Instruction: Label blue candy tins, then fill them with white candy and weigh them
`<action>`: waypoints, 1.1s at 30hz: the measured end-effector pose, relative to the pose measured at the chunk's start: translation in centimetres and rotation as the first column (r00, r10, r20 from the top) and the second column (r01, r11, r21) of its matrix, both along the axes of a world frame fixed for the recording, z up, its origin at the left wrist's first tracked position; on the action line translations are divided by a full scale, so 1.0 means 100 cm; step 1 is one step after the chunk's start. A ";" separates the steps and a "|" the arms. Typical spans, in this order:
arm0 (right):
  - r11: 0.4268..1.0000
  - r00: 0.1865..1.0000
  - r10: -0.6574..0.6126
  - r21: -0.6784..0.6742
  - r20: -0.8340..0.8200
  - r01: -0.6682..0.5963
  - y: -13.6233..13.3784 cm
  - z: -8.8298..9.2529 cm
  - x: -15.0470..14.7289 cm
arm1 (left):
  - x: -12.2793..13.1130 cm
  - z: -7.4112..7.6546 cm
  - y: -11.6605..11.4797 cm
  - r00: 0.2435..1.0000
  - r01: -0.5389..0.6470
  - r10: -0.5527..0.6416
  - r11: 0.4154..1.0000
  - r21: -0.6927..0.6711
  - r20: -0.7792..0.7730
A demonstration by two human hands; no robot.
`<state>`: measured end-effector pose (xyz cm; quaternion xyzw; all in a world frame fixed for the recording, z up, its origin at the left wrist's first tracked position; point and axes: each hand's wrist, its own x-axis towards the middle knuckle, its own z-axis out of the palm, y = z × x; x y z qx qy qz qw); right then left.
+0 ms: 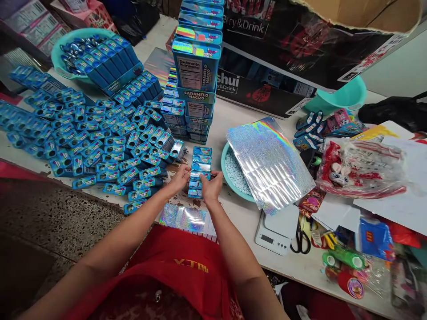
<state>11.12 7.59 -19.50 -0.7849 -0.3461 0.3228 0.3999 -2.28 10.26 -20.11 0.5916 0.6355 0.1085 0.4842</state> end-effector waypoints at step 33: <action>0.633 0.378 0.659 -0.209 0.650 -0.746 -0.162 -0.031 0.036 | 0.007 -0.001 -0.084 0.809 0.512 -0.538 0.843 -0.164 -0.238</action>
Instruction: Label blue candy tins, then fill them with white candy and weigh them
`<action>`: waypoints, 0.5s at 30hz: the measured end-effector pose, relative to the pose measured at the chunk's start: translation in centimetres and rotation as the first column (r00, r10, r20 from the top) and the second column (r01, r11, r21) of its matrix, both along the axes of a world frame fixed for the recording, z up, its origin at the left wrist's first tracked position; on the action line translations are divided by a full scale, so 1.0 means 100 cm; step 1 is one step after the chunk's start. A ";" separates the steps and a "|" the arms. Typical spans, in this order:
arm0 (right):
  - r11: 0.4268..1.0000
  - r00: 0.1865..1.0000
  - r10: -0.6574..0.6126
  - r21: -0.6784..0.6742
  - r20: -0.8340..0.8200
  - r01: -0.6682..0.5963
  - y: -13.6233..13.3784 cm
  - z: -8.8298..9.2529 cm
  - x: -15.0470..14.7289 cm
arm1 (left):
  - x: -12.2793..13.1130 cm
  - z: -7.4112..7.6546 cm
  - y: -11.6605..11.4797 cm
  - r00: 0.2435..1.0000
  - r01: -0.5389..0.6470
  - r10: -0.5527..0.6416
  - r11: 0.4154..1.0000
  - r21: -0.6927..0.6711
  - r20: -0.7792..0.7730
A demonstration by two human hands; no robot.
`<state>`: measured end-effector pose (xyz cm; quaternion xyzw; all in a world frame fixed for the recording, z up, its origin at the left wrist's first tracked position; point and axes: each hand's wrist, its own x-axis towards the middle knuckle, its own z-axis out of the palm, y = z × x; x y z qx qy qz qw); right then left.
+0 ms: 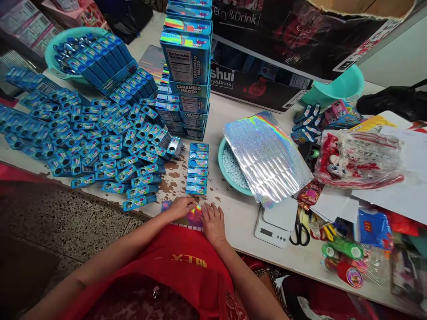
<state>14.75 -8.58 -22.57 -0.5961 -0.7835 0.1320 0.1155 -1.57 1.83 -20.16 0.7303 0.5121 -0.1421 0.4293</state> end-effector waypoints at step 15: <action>0.941 0.855 -0.296 -0.282 -0.427 0.185 0.023 0.069 0.004 | 0.001 0.006 -0.007 0.997 -0.077 0.077 0.996 0.042 -0.002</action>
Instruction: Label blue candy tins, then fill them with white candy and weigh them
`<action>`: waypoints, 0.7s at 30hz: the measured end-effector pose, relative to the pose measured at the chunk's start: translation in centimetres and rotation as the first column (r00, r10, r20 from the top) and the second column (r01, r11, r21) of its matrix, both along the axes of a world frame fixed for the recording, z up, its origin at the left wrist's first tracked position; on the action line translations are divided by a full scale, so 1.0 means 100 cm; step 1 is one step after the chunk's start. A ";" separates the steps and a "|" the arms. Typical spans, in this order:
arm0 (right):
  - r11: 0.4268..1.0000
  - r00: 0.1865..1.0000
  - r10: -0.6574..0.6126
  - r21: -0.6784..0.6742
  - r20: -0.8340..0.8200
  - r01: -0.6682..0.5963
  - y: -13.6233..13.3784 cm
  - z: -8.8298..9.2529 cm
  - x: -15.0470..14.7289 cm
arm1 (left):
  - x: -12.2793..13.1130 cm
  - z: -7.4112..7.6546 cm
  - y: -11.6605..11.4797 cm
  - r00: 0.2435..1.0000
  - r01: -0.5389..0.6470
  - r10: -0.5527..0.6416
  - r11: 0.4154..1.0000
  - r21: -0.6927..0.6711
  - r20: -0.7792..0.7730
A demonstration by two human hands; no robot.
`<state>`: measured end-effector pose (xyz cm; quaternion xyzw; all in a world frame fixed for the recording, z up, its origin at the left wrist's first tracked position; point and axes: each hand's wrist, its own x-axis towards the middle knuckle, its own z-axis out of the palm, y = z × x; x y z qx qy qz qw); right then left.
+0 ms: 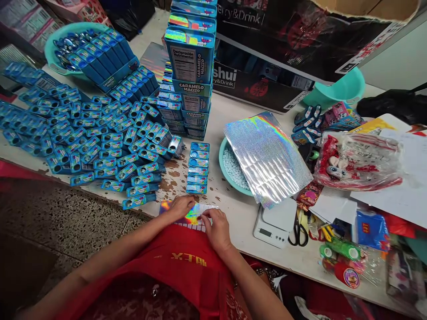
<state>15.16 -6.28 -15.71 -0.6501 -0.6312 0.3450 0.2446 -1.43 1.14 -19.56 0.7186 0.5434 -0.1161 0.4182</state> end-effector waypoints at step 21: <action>0.835 0.835 -0.527 0.084 -0.158 0.543 0.152 -0.015 -0.051 | -0.022 0.042 0.113 0.903 -0.344 0.248 0.907 0.244 0.352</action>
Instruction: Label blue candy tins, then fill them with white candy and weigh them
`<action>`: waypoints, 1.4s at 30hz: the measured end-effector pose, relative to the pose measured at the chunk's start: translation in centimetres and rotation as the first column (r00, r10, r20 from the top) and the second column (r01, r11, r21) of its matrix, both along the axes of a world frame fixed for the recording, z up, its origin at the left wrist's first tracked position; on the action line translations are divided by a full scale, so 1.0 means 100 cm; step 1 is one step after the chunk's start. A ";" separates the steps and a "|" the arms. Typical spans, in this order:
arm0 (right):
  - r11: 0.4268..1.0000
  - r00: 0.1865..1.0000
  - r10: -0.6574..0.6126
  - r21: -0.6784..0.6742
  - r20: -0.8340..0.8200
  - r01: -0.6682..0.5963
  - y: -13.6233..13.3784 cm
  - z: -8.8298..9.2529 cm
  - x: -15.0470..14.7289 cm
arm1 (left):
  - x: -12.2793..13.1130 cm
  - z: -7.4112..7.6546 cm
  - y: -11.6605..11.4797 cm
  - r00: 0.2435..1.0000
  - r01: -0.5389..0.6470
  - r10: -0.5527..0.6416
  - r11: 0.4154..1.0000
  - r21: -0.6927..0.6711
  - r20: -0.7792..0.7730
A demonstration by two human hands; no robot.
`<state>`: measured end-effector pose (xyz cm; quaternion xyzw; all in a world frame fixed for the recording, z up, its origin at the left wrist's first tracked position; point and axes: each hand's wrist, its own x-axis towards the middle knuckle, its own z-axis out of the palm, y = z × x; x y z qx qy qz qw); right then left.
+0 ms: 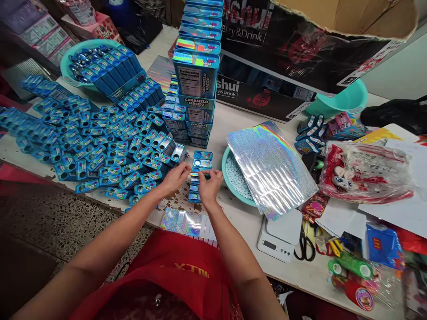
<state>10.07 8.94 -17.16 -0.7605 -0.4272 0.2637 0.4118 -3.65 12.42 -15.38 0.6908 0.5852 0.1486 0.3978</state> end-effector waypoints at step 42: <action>0.795 0.732 0.604 -0.164 0.316 -0.585 -0.162 -0.041 0.035 | 0.007 -0.039 -0.105 0.867 0.336 -0.450 0.844 -0.419 -0.212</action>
